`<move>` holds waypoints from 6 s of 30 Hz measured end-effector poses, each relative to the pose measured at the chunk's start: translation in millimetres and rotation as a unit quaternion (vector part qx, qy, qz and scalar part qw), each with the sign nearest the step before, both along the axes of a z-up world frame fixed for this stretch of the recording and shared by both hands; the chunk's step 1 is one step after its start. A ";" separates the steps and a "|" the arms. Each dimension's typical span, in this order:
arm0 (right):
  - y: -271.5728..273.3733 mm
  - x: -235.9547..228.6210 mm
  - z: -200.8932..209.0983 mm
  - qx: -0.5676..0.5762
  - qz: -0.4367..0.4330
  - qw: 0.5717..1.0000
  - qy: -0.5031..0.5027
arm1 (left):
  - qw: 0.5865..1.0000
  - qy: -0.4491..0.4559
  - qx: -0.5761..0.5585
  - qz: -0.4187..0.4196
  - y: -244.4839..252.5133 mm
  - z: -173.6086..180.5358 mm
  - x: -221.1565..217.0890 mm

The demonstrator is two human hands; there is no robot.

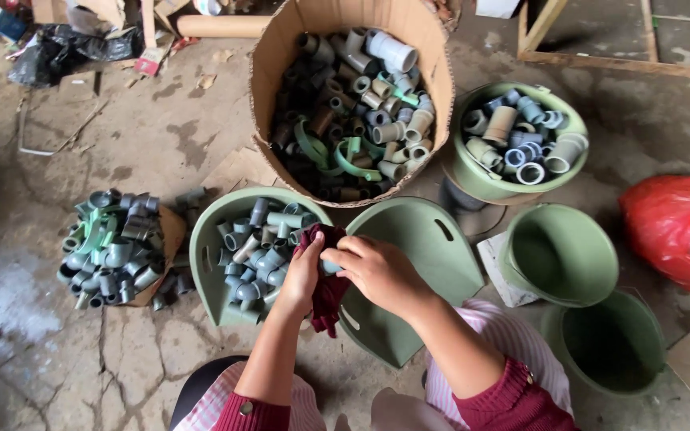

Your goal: The person sits on the floor and wipes small cylindrical metal parts with a maroon cloth. They pick each part from a cardboard box, wipe it, and place it into a green plastic basin. The process repeats throughout the clip.

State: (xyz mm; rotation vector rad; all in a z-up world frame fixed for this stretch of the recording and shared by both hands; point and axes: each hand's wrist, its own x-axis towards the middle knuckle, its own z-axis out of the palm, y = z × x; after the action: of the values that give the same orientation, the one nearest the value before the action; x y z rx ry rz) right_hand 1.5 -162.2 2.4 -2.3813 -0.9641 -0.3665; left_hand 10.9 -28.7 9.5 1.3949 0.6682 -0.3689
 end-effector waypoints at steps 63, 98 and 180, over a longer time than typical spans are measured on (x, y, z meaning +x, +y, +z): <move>24.2 23.4 16.4 0.631 -0.356 0.410 0.554 | 0.821 -0.148 0.479 -0.274 6.8 -122.8 202.8; 39.0 27.4 -51.1 0.388 -0.305 0.760 0.423 | 0.900 -0.367 0.213 -0.102 35.3 17.4 -41.4; 31.0 -6.5 29.0 0.292 0.081 0.947 0.103 | 0.952 -0.286 -0.044 -0.100 50.8 10.3 -29.1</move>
State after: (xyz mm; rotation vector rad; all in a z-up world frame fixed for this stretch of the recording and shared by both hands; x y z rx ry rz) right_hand -5.0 -131.2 31.4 -1.7515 -0.8068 -0.2831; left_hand -18.2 22.2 19.8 1.3970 0.0340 -0.1353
